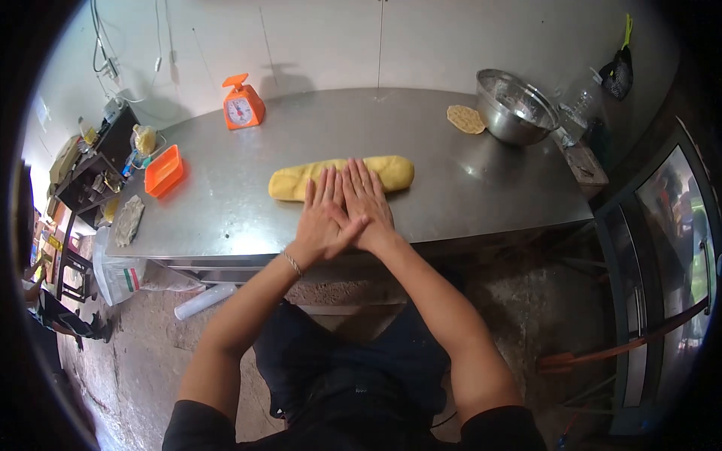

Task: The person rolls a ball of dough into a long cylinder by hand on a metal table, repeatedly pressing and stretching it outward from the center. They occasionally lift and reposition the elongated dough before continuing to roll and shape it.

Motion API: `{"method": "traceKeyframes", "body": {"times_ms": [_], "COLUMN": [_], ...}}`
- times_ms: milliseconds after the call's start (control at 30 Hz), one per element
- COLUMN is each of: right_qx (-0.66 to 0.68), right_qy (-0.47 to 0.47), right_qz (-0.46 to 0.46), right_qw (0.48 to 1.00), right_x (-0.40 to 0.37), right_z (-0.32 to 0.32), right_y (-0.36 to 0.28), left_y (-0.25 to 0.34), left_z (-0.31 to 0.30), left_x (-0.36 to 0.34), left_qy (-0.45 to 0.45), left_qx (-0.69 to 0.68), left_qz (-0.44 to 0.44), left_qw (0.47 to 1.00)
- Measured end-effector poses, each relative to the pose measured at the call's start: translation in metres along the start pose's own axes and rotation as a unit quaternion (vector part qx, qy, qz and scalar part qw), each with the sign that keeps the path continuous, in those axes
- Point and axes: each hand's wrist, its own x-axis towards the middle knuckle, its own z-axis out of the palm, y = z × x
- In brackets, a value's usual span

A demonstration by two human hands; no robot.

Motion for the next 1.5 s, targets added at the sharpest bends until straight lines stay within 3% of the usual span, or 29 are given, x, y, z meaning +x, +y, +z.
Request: {"method": "traceKeyframes", "body": {"times_ms": [167,300,433,533,600,733,800,900,1000,1300,1500], "right_qx": [-0.064,-0.099,-0.101,-0.093,-0.15,-0.139,-0.166,-0.101,-0.07,-0.027,0.021], "right_qy": [0.004,-0.026,-0.091,-0.078,-0.092,-0.171,-0.107,-0.188,-0.208,-0.205,-0.178], "right_qz": [0.019,0.059,0.09,0.112,0.091,0.155,0.066,0.136,0.15,0.158,0.147], "right_qw": [0.998,0.993,0.987,0.986,0.98,0.963,0.978,0.968,0.964,0.965,0.973], "right_x": [0.063,0.114,0.169,0.212,0.236,0.287,0.322,0.329,0.33,0.27,0.212], "right_z": [0.026,0.043,0.04,0.066,0.089,0.103,0.184,0.147,0.137,0.096,0.067], "right_y": [0.036,0.061,0.083,0.12,0.152,0.181,0.287,0.231,0.206,0.184,0.157], "left_y": [-0.042,-0.074,-0.102,-0.125,-0.137,-0.163,-0.179,-0.185,-0.169,-0.129,-0.121], "left_z": [0.016,0.029,0.027,0.03,0.021,0.038,0.063,0.069,0.049,0.01,0.033], "left_x": [0.059,0.105,0.158,0.199,0.227,0.275,0.291,0.304,0.291,0.236,0.218], "left_qy": [0.06,0.046,-0.036,-0.075,-0.194,-0.234,-0.208,-0.22,-0.219,-0.227,-0.195], "left_qx": [0.026,0.058,0.056,-0.01,-0.03,-0.06,-0.083,-0.086,-0.095,-0.099,-0.06], "left_qz": [0.016,-0.006,-0.067,-0.126,-0.147,-0.239,-0.243,-0.254,-0.241,-0.226,-0.206], "left_qw": [0.998,0.997,0.996,0.989,0.97,0.94,0.944,0.938,0.941,0.942,0.957]}}
